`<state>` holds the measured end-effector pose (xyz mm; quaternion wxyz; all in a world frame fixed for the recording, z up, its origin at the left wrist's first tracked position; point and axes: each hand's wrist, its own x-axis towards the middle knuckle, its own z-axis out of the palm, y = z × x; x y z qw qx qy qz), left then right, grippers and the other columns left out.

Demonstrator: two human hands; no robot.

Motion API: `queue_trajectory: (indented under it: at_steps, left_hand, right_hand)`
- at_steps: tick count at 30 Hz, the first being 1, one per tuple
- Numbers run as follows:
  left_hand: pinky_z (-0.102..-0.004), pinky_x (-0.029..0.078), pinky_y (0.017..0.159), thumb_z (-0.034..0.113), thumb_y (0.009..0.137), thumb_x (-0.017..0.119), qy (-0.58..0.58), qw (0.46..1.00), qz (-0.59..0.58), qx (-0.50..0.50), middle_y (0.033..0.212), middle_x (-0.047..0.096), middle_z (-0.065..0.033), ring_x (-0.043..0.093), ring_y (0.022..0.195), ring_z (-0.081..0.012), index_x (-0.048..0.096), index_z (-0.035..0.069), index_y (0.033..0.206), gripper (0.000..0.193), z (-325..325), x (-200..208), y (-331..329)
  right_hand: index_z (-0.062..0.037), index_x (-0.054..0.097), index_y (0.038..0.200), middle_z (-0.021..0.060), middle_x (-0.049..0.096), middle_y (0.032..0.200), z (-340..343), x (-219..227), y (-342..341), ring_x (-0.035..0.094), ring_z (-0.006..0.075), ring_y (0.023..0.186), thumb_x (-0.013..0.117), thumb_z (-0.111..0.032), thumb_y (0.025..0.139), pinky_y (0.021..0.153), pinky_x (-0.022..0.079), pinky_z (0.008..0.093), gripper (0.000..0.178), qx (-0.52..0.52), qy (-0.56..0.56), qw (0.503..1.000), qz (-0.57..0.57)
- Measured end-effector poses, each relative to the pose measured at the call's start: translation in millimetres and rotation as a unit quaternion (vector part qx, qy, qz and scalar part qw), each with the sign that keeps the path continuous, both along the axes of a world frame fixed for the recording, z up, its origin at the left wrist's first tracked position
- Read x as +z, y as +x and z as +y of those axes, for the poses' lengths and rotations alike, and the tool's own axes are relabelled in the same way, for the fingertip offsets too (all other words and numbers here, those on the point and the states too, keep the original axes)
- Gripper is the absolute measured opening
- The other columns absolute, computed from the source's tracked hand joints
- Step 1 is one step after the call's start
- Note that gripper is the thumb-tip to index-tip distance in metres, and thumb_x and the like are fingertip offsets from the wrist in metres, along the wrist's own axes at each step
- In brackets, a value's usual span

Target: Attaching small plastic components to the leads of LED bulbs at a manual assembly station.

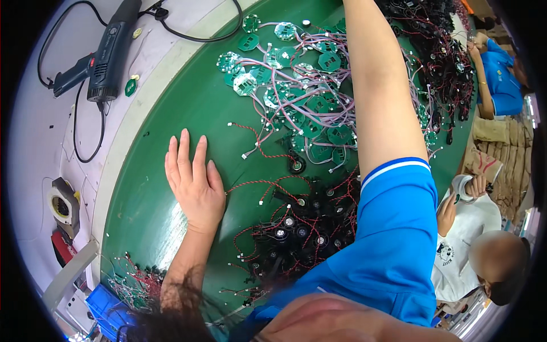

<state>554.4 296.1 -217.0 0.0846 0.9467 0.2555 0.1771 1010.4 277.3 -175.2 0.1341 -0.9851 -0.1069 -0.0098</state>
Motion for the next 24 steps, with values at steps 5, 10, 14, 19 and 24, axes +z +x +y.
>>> queue_trajectory:
  at_steps: [5, 10, 14, 19, 24]
  left_hand:
    - [-0.0422, 0.027, 0.103, 0.003, 0.08, 0.05, -0.006, 1.0, -0.008, 0.003, 0.133, 0.042, -0.0103, 0.034, 0.125, -0.0313, 0.053, 0.007, 0.117, 0.038, 0, -3, -2]
    - [-0.0421, 0.027, 0.102, 0.004, 0.079, 0.051, -0.018, 1.0, -0.013, -0.003, 0.132, 0.043, -0.0102, 0.035, 0.125, -0.0311, 0.054, 0.007, 0.116, 0.037, 0, -1, -2]
    - [-0.0419, 0.028, 0.102, 0.005, 0.079, 0.052, -0.025, 0.999, -0.025, -0.004, 0.132, 0.043, -0.0101, 0.035, 0.124, -0.031, 0.054, 0.007, 0.115, 0.036, 3, -4, -2]
    - [-0.0423, 0.028, 0.102, 0.005, 0.079, 0.053, -0.038, 0.998, -0.044, -0.004, 0.131, 0.044, -0.01, 0.036, 0.124, -0.0307, 0.055, 0.008, 0.114, 0.035, 4, -2, -3]
    - [-0.043, 0.028, 0.102, 0.007, 0.079, 0.053, -0.044, 0.997, -0.062, -0.002, 0.13, 0.045, -0.0101, 0.036, 0.123, -0.0308, 0.056, 0.008, 0.113, 0.034, 3, -4, 0]
  right_hand:
    - [-0.0275, 0.028, 0.137, 0.0232, 0.03, 0.132, 9, -3, -4, 0.045, 0.0389, 0.115, 0.061, -0.057, 0.07, 0.09, 0.043, 0.0472, 0.08, -0.017, -0.045, 0.999, -0.025]
    - [-0.0258, 0.038, 0.133, 0.0271, 0.042, 0.12, 3, -25, 13, 0.053, 0.0376, 0.104, 0.058, -0.061, 0.07, 0.083, 0.047, 0.0426, 0.075, -0.003, -0.04, 0.99, -0.134]
    - [-0.0233, 0.047, 0.125, 0.0273, 0.045, 0.114, 4, -28, 12, 0.056, 0.0389, 0.096, 0.061, -0.057, 0.07, 0.081, 0.048, 0.0417, 0.066, -0.006, 0.007, 0.986, -0.167]
    - [-0.0262, 0.056, 0.11, 0.0204, 0.046, 0.111, -8, -18, -1, 0.057, 0.035, 0.092, 0.067, -0.031, 0.066, 0.078, 0.049, 0.0398, 0.045, 0.013, 0.018, 0.983, -0.183]
    - [-0.0283, 0.058, 0.101, 0.0134, 0.048, 0.105, -30, -7, 19, 0.056, 0.0329, 0.091, 0.065, -0.028, 0.065, 0.08, 0.046, 0.0387, 0.037, -0.031, 0.136, 0.978, -0.157]
